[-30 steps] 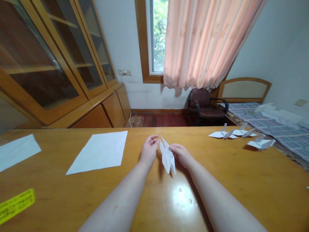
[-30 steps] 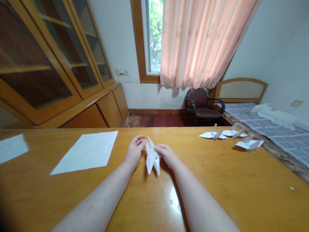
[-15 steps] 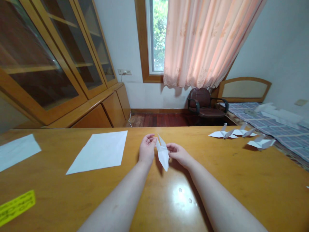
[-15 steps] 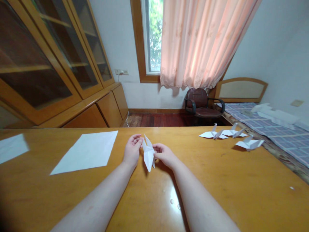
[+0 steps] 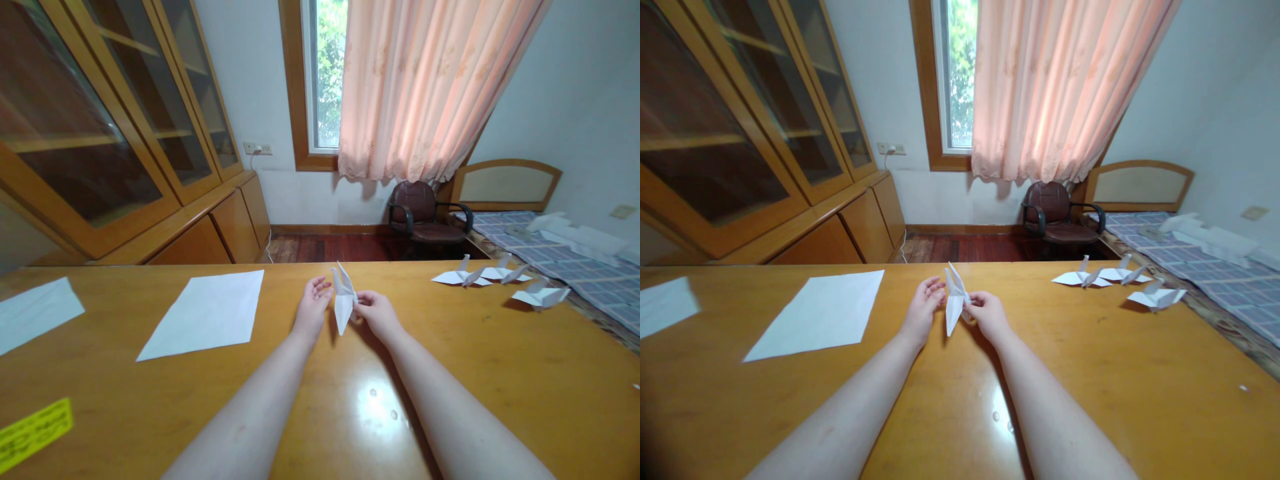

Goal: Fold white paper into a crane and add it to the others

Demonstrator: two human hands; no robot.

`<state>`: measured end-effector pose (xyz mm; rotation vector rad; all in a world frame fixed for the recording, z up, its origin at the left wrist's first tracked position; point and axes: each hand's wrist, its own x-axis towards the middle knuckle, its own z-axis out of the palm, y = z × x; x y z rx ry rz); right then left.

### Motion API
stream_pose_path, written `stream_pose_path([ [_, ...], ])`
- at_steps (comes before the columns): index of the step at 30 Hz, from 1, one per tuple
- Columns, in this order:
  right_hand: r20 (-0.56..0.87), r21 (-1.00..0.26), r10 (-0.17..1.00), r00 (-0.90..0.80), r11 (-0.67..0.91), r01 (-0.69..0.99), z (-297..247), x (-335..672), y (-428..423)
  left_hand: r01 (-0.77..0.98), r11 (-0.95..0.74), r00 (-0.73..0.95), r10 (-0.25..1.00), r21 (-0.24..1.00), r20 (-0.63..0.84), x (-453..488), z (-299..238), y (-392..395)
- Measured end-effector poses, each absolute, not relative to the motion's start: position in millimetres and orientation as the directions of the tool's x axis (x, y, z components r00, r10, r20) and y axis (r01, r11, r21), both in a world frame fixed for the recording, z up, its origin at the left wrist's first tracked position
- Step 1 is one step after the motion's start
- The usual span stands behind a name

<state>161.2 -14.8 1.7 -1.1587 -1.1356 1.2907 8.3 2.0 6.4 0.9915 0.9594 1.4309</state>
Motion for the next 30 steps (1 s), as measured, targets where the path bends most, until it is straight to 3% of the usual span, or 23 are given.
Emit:
stream_pose_path([
  [6, 0.14, -0.989, 0.979, 0.147, 0.131, 0.07, 0, 165, -15, -0.264, 0.254, 0.199, 0.958, 0.931, -0.205, 14, 3, -1],
  [10, 0.207, -0.975, 0.954, 0.215, 0.183, 0.129, -1, 168, -15, -0.169, 0.237, 0.254, 0.948, 0.957, -0.19, 14, 7, -4],
  [16, 0.404, -0.898, 0.891, 0.208, 0.343, 0.275, -1, 171, -15, -0.127, 0.164, 0.185, 0.973, 0.978, -0.139, 11, 14, -7],
  [19, 0.438, -0.879, 0.848, 0.298, 0.336, 0.337, -1, 173, -13, -0.124, 0.188, 0.168, 0.972, 0.974, -0.166, 11, 16, -7],
  [21, 0.337, -0.935, 0.862, 0.378, 0.261, 0.24, -1, 174, -10, -0.113, 0.189, 0.171, 0.971, 0.976, -0.168, 12, 16, -8],
  [23, 0.128, -0.989, 0.905, 0.407, 0.148, -0.019, -1, 172, -8, -0.098, 0.179, 0.177, 0.971, 0.979, -0.16, 13, 15, -8],
  [25, -0.054, -0.948, 0.937, 0.345, 0.06, -0.311, -1, 170, -8, -0.092, 0.169, 0.182, 0.972, 0.981, -0.15, 13, 14, -8],
  [27, -0.106, -0.865, 0.976, 0.192, 0.004, -0.501, 2, 167, -9, -0.09, 0.156, 0.186, 0.973, 0.984, -0.138, 13, 13, -7],
  [30, -0.101, -0.807, 0.993, 0.055, -0.05, -0.588, 8, 167, -13, -0.084, 0.139, 0.201, 0.972, 0.987, -0.12, 14, 11, -6],
])
